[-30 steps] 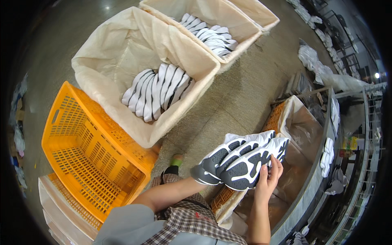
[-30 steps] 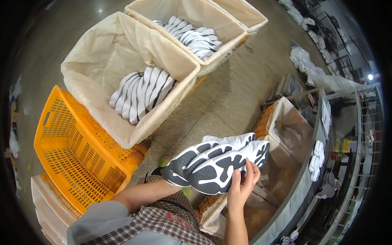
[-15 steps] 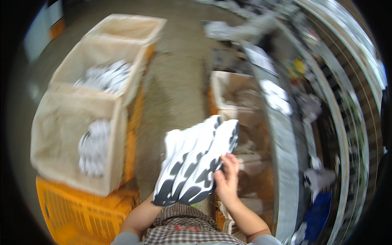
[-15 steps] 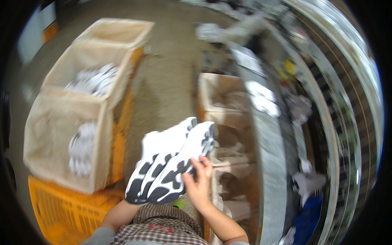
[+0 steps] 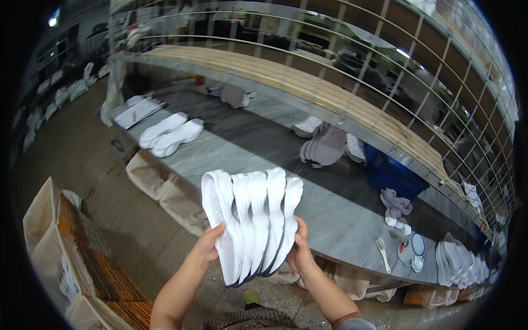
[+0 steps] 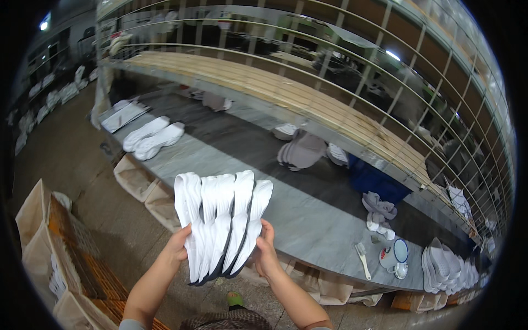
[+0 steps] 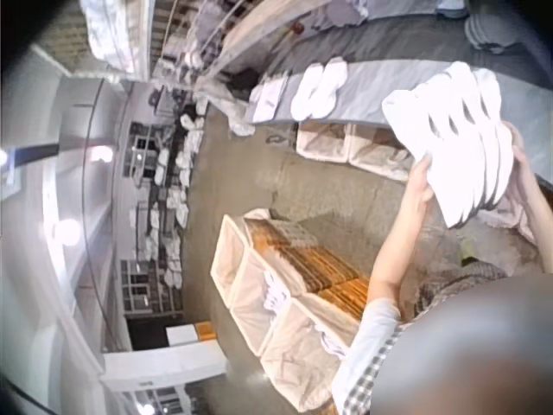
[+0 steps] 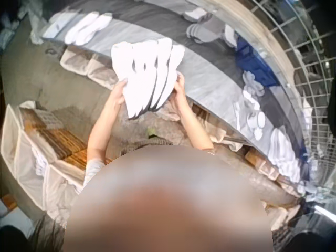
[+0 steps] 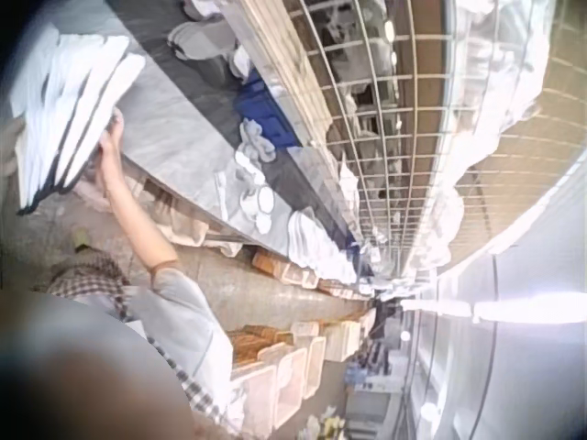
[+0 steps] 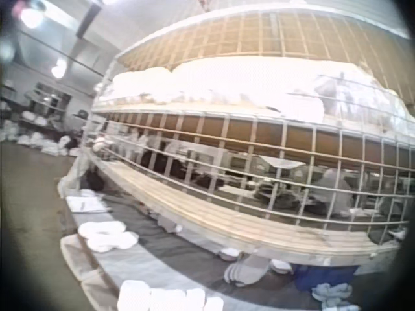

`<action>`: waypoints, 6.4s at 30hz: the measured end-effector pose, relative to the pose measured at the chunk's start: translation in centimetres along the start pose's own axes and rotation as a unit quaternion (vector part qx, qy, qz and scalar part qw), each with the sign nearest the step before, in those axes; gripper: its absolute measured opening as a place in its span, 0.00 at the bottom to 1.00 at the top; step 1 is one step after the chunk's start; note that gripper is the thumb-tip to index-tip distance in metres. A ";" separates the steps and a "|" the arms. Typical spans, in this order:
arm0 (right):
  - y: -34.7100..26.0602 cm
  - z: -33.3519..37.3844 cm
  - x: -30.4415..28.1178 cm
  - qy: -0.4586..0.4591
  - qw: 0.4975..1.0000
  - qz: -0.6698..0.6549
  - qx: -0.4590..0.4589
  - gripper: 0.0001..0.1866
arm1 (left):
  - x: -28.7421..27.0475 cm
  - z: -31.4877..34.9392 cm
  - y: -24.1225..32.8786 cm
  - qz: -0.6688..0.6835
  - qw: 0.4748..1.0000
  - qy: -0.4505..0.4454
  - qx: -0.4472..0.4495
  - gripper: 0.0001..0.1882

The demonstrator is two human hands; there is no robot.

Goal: The person walks through a shoe factory area and repeatedly picks up white slip-on shoes from a table and crates. They turn the shoes over to view the soles, compare pairs, and place them back on the table or into crates. The person also briefly uses a pen to point at a document on the table.

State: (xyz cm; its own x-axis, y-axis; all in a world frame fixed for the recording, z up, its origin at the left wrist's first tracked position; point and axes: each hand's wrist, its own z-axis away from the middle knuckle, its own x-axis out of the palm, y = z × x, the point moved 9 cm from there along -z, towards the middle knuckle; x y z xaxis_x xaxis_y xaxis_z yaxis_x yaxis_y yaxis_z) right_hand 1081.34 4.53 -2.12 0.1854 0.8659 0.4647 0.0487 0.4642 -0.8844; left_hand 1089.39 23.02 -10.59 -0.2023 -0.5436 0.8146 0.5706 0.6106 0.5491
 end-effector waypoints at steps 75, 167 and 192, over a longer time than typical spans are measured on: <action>83.4 65.5 57.0 -0.825 0.165 0.445 0.308 0.29 | -20.8 83.6 -13.7 0.261 0.039 0.695 0.669 0.39; 18.2 53.1 34.6 -0.713 -0.169 0.120 0.670 0.21 | 5.5 49.9 -14.2 -0.032 -0.468 0.419 0.778 0.27; 11.2 47.0 24.7 -0.622 -0.608 0.124 0.477 0.23 | 6.3 34.1 -9.0 -0.054 -0.391 0.529 0.751 0.40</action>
State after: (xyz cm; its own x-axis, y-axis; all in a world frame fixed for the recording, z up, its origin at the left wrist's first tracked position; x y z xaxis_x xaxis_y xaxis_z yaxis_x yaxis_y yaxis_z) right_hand 1040.33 39.91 1.47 0.6257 -0.2962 0.7216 0.6643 -0.2825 -0.6920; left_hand 1055.86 33.77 -4.05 0.1254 0.4665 0.8756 0.2842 -0.8625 0.4188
